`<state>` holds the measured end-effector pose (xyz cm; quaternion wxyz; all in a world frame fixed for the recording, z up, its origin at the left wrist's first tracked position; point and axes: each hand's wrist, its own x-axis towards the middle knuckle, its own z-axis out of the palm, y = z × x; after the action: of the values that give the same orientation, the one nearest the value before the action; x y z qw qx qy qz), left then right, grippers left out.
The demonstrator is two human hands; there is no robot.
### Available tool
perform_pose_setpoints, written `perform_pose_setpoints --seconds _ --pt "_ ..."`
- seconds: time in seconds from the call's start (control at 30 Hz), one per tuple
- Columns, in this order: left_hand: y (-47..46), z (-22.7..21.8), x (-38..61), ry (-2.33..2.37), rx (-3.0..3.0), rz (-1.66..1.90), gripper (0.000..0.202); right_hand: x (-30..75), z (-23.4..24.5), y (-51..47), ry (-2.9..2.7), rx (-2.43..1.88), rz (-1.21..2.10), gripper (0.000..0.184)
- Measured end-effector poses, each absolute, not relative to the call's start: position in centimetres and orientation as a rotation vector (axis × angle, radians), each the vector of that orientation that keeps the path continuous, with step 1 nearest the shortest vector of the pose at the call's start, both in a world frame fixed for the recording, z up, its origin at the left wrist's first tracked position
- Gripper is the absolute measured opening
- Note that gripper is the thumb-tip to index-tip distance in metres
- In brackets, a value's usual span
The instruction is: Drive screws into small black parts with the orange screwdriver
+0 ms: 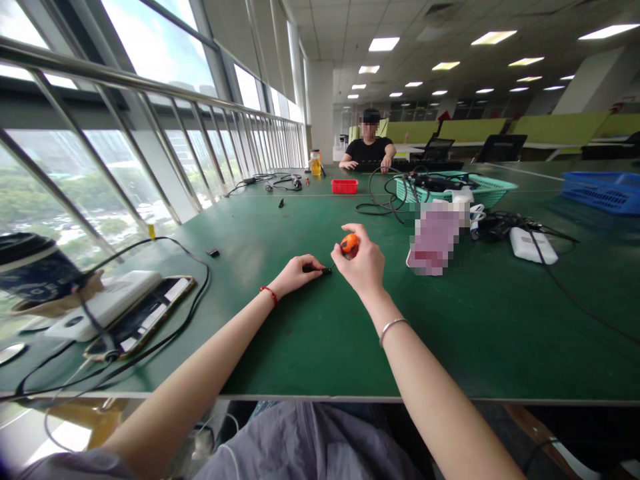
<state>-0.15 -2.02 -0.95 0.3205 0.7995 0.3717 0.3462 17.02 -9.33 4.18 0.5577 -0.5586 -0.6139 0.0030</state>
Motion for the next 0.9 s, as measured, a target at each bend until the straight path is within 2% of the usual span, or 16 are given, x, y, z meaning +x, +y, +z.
perform_pose_setpoints --seconds 0.1,0.4,0.57,0.7,0.83,0.9 --pt "-2.06 -0.96 -0.11 0.971 2.084 0.905 0.007 17.10 4.27 -9.37 -1.453 -1.293 -0.030 0.040" --pt "-1.99 -1.07 -0.15 0.965 2.089 0.909 0.007 16.80 4.36 -9.68 -1.491 -1.259 0.013 0.023" --pt "-2.09 -0.96 -0.13 0.961 2.091 0.908 0.006 17.11 4.32 -9.46 -1.492 -1.206 -0.039 0.041" --pt "-2.21 -0.72 -0.15 0.970 2.093 0.911 0.006 16.99 4.33 -9.62 -1.473 -1.331 -0.001 0.030" --pt "-2.09 -0.87 -0.14 0.970 2.088 0.905 0.006 16.79 4.31 -9.70 -1.491 -1.264 0.029 0.026" --pt "-2.04 -0.99 -0.12 0.966 2.086 0.907 0.006 16.81 4.28 -9.61 -1.493 -1.189 0.013 0.034"
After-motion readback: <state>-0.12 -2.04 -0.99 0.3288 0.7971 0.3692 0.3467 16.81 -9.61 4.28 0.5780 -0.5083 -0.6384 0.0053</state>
